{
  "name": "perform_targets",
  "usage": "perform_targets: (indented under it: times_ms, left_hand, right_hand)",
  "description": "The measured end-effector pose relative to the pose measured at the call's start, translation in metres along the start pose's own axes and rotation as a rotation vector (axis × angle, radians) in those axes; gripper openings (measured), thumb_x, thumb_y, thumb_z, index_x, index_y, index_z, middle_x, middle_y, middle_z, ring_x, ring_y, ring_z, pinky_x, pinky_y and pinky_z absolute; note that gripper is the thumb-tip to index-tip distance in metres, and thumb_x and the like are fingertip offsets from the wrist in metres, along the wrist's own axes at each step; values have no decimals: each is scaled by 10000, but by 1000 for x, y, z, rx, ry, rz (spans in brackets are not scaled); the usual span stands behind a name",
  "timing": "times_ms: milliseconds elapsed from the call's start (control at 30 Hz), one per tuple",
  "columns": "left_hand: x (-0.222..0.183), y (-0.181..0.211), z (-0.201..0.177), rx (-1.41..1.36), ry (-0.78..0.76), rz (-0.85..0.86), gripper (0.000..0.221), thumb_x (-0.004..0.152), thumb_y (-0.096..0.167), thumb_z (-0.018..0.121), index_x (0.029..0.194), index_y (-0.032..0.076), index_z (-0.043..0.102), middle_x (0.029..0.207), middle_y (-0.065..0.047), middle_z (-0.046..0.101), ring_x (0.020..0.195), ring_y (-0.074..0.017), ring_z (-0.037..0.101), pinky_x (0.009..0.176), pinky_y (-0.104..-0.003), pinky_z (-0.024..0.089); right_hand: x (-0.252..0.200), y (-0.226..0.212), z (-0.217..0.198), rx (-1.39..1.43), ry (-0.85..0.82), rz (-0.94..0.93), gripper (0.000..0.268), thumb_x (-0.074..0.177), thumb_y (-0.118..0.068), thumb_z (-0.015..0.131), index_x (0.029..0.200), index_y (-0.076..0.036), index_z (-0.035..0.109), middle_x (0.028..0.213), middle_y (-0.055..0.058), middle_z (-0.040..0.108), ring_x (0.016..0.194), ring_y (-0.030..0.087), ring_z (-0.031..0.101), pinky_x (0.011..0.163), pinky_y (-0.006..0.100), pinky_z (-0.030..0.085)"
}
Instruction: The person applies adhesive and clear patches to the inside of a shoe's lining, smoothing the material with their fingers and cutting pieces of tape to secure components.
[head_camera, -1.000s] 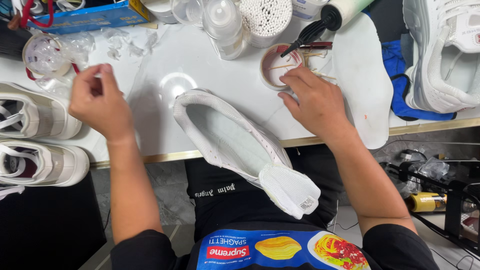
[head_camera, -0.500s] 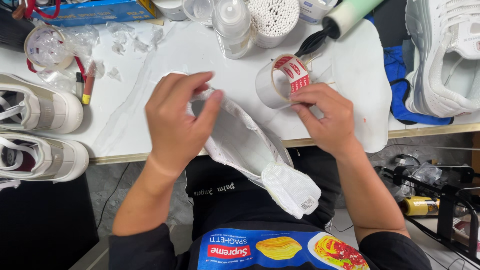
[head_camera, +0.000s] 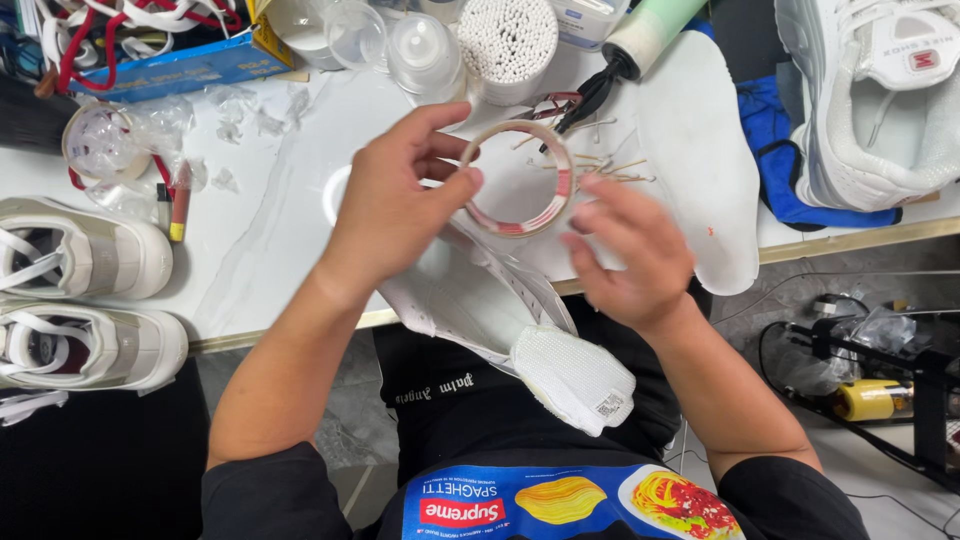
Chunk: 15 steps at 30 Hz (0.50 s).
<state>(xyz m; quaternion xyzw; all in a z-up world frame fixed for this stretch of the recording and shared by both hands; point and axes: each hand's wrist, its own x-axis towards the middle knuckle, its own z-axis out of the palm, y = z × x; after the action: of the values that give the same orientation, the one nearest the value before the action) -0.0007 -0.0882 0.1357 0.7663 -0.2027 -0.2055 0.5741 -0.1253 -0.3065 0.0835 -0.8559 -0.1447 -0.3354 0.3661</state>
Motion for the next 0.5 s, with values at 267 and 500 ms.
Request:
perform_targets:
  times_ms: [267,500]
  left_hand:
    - [-12,3,-22,-253,-251,63,496,889,14,785,1356,-6,621,1257,-105,693,1122,-143,675,925,-301,615]
    - [-22,3,-29,-271,-350,185,400,862,45,829,1242,20,709,1347,-123,691,1226,-191,684,1061,-337,601]
  right_hand:
    - [54,5,-23,-67,-117,14,722,663,-24,816,1321,90,543,1318,342,585,1257,501,537,1086,509,449]
    - [45,0,-34,170,-267,78,328,821,119,737,1120,-15,728,993,84,734,922,235,723,991,403,552]
